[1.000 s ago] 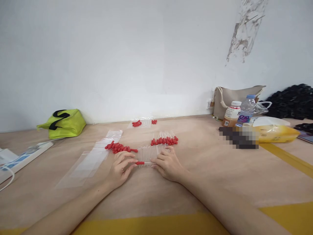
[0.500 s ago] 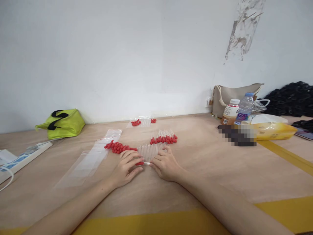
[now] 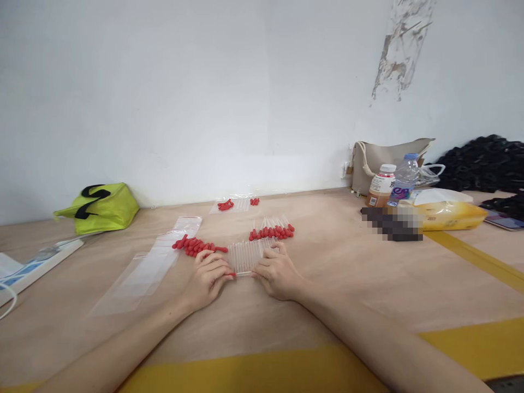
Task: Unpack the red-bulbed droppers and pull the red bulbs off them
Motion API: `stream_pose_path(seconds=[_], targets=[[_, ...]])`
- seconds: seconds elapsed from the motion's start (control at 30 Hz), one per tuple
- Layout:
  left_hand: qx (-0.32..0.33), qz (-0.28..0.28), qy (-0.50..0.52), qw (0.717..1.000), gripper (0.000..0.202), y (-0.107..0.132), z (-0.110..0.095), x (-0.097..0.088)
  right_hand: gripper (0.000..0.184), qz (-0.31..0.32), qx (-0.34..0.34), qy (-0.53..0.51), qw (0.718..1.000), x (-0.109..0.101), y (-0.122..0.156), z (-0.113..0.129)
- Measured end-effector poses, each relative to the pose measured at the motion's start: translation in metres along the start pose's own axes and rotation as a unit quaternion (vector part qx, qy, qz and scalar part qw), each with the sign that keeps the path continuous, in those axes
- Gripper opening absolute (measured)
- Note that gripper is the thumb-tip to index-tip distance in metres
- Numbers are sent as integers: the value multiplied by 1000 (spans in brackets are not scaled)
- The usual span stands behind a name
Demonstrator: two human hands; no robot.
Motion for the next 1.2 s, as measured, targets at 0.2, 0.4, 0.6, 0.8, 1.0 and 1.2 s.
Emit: stream_pose_path(seconds=[0.2,0.4,0.6,0.8,1.0,1.2], targets=[[-81,-88,55,991,17,8,30,-16,25,-77,177,33,981,-17,7,-52],[-242,-165,-4,956,27,14,89,-35,24,-101,190,98,972,-12,-1,-55],[-358,-218,8,908,47,42,152,-69,22,-91,151,142,974,-5,-6,-48],[-393,-205,-38,896,37,53,170,-70,20,-51,144,125,980,2,-8,-44],[-363,-165,-84,913,23,45,169,-54,30,-11,130,118,984,7,-9,-39],[-342,-135,-71,927,22,40,167,-44,35,-7,128,106,986,7,-9,-38]])
Point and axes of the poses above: each hand's wrist, its own y-axis away from the middle knuckle, its own x-axis out of the palm, z = x × y, the point moved 8 cm from there along -y, towards the middle knuckle, and after that the axes turned 2 degrees about x, right-handed, at the moved point
